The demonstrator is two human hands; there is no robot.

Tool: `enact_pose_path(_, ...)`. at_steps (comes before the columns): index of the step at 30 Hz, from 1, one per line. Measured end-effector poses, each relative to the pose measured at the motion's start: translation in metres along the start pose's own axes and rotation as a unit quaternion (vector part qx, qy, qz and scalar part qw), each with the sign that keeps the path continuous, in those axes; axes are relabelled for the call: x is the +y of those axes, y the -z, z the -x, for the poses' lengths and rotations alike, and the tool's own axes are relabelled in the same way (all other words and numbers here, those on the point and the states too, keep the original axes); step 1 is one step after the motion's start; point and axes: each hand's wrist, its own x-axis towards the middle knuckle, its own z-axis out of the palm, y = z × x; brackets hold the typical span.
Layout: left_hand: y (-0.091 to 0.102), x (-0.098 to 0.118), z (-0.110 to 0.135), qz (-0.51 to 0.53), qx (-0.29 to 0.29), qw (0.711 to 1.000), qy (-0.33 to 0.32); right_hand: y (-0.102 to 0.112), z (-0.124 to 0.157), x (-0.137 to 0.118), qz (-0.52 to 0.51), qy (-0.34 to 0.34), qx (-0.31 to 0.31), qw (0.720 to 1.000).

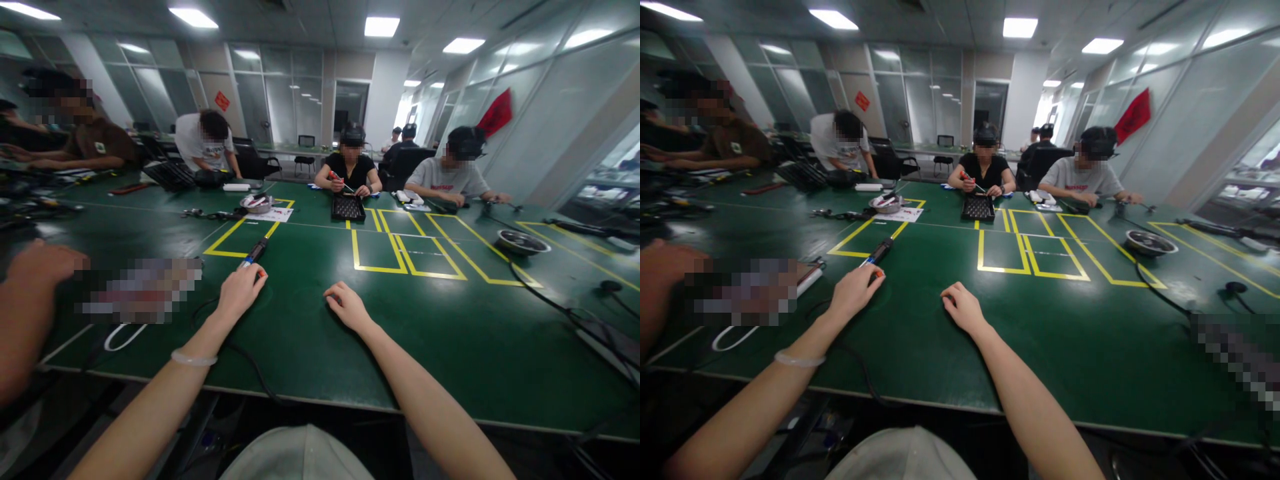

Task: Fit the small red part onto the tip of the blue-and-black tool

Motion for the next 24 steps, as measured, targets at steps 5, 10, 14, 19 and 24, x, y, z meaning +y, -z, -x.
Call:
enact_pose_path(5, -0.01, 0.059, -0.004, 0.255, -0.134, 0.952, -0.104, -0.002, -0.003, 0.003, -0.117, -0.028, 0.014, 0.993)
enact_pose_path(10, -0.016, 0.117, -0.01, 0.397, -0.191, 0.888, -0.132, 0.0, -0.007, 0.006, -0.366, -0.121, -0.037, 0.922)
enact_pose_path(14, -0.023, 0.134, -0.01, 0.492, -0.224, 0.833, -0.121, 0.004, -0.006, 0.007, -0.463, -0.139, -0.056, 0.874)
enact_pose_path(19, -0.034, 0.129, -0.006, 0.57, -0.215, 0.788, -0.084, 0.001, -0.006, 0.005, -0.537, -0.168, -0.07, 0.824)
enact_pose_path(24, -0.038, 0.12, -0.006, 0.59, -0.206, 0.778, -0.062, 0.0, -0.007, 0.004, -0.556, -0.176, -0.05, 0.811)
